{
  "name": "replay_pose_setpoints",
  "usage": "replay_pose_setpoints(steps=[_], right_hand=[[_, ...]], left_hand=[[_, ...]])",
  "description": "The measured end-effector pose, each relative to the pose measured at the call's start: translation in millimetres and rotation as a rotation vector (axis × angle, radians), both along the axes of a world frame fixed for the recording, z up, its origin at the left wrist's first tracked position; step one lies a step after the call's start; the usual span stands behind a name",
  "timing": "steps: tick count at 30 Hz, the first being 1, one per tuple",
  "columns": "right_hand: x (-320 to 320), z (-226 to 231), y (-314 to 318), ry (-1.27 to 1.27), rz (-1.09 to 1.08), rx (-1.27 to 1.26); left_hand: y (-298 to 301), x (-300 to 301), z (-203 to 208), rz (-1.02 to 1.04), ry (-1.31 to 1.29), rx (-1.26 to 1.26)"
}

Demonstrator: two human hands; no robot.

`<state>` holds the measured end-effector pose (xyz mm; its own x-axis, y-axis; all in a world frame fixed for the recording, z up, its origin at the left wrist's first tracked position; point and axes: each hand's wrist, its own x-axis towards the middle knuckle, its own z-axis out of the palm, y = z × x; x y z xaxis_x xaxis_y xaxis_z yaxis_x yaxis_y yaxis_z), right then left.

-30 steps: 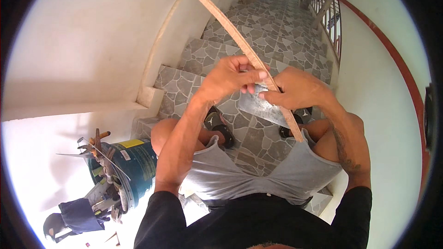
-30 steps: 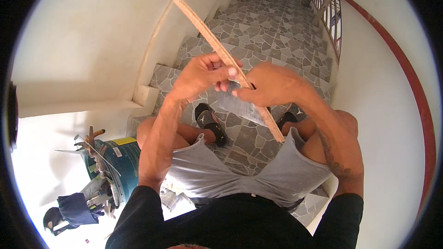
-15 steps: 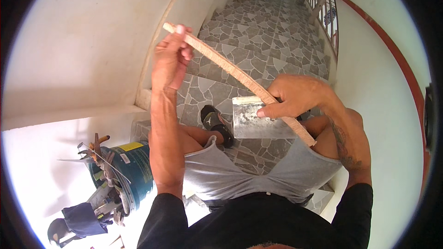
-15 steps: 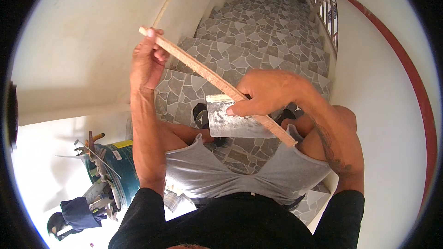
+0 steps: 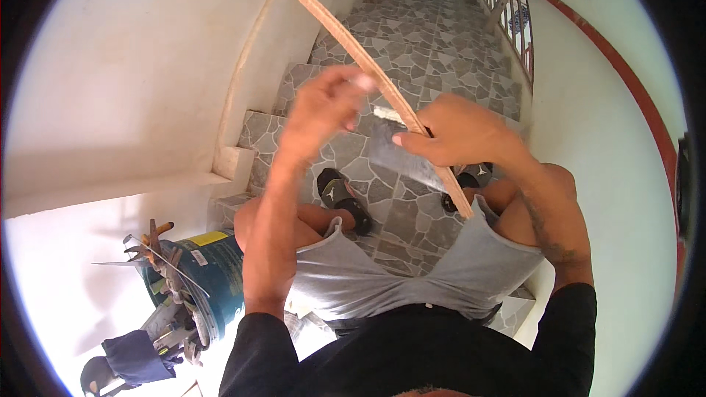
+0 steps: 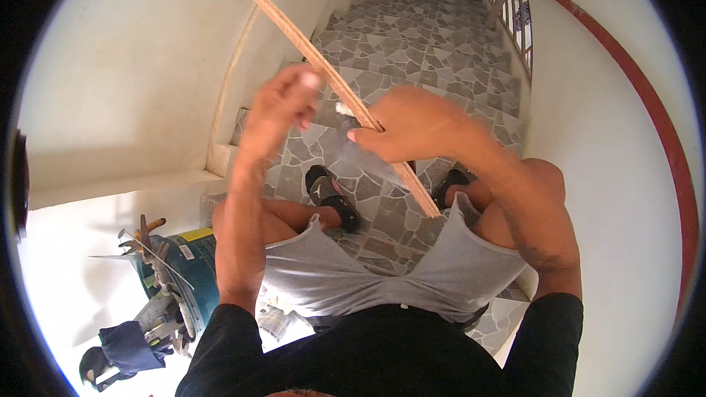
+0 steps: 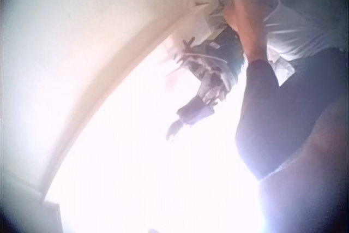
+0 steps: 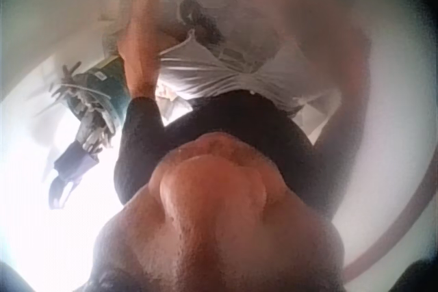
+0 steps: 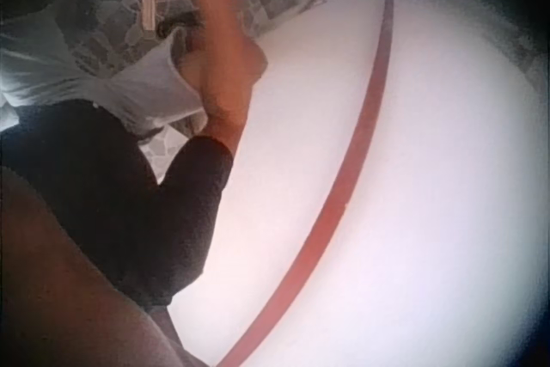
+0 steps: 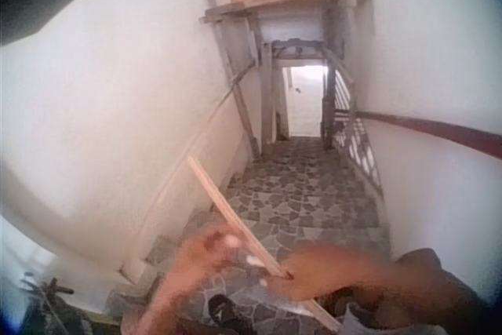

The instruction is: The person scrapes a wooden strip using a metal scraper and sands its edges and surfaces with a sanding block while sitting on stairs.

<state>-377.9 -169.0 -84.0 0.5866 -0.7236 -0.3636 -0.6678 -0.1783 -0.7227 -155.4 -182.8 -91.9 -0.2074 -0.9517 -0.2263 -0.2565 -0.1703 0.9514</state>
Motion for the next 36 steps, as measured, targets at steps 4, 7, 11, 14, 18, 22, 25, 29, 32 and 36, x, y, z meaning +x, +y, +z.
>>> replay_pose_setpoints(steps=[4,7,11,14,18,22,25,29,32,36], right_hand=[[5.8,-22.9,6.1,0.24,-0.003,-0.289],[3.3,-34.3,8.6,0.305,-0.004,-0.439],[-2.4,-41.2,10.4,0.312,0.02,-0.548],[-3.6,-37.0,10.7,0.312,0.018,-0.57],[-1.9,-24.9,0.5,0.356,-0.114,-0.462],[-5.2,-32.1,-2.5,0.306,-0.185,-0.45],[-2.3,-37.1,-2.1,0.321,-0.147,-0.495],[-0.5,-36.6,-1.5,0.317,-0.148,-0.482],[7.1,-37.2,2.4,0.343,-0.096,-0.417],[8.3,-17.0,-2.3,0.278,-0.04,-0.339]], left_hand=[[5.8,-26.3,-18.0,-0.12,-0.058,0.065],[-2.8,-24.0,-14.8,-0.001,-0.06,0.11],[-23.8,5.7,-9.0,0.292,0.055,0.034],[-33.5,32.5,-16.0,0.412,0.158,-0.052],[-22.9,19.7,-20.3,0.285,0.13,-0.014],[9.7,-36.1,-38.7,-0.131,0.017,0.023],[20.2,-48.1,-42.6,-0.161,0.139,-0.058],[13.1,-46.9,-49.2,-0.09,0.226,-0.065],[10.1,-42.7,-51.8,-0.094,0.129,-0.019],[0.0,-30.3,-47.8,-0.017,0.207,-0.046]])
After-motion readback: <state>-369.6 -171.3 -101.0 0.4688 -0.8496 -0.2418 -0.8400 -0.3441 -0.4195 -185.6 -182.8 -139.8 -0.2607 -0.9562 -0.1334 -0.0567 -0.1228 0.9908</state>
